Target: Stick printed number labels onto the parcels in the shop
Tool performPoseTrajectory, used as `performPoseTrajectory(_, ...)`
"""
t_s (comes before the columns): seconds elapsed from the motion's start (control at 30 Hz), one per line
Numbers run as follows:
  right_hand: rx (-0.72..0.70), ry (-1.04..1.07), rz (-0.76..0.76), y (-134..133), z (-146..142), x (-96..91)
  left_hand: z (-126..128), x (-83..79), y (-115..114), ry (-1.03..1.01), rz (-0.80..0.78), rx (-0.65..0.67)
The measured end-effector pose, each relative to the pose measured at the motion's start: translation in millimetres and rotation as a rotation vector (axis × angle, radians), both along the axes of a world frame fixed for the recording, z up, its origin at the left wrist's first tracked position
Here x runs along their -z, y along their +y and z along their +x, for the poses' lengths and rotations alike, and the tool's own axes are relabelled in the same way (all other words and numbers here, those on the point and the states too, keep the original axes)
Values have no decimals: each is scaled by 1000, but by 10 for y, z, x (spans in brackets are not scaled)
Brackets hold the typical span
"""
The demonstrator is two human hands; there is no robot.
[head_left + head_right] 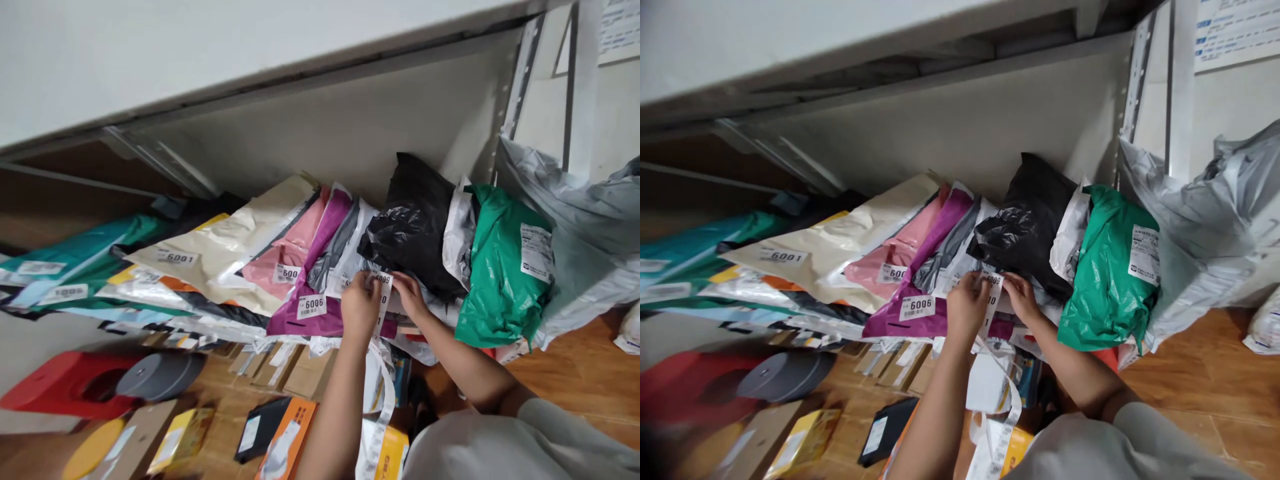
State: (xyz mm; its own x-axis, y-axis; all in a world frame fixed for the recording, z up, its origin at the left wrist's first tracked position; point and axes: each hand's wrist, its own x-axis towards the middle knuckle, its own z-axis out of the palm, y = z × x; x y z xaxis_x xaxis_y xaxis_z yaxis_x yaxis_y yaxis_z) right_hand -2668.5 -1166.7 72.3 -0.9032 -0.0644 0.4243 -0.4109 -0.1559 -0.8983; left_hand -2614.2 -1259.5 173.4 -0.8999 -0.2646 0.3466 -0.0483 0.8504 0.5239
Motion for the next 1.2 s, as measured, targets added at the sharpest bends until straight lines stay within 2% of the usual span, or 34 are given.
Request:
performPoseTrajectory(0.13,-14,-147,-153,-108,-63,-43,-84,12,-10,-157,-149,-81)
performPoseTrajectory(0.27,81,-188,-158,-241,-51,-124,-132,10,11,-224,-231,-246)
performPoseTrajectory(0.33,162,-177,-117,-282,-23,-165,-151,12,9,-202,-197,-257)
performPoseTrajectory(0.47,322,-95,26,-347,26,-211,-166,15,-50,-166,-96,-173)
performPoseTrajectory(0.77,359,-103,186,-420,-53,-154,-85,-29,-46,-145,-42,-186)
performPoseTrajectory(0.9,348,-93,228,-431,-88,-156,79,-94,-1,-194,-71,-254)
performPoseTrajectory(1.03,346,-48,292,-270,-11,-204,385,-203,-49,-170,-60,-271)
performPoseTrajectory(1.13,326,132,359,-6,129,-299,544,-320,-189,-12,96,-177)
performPoseTrajectory(1.2,333,284,351,123,200,-382,541,-403,-274,104,201,-96)
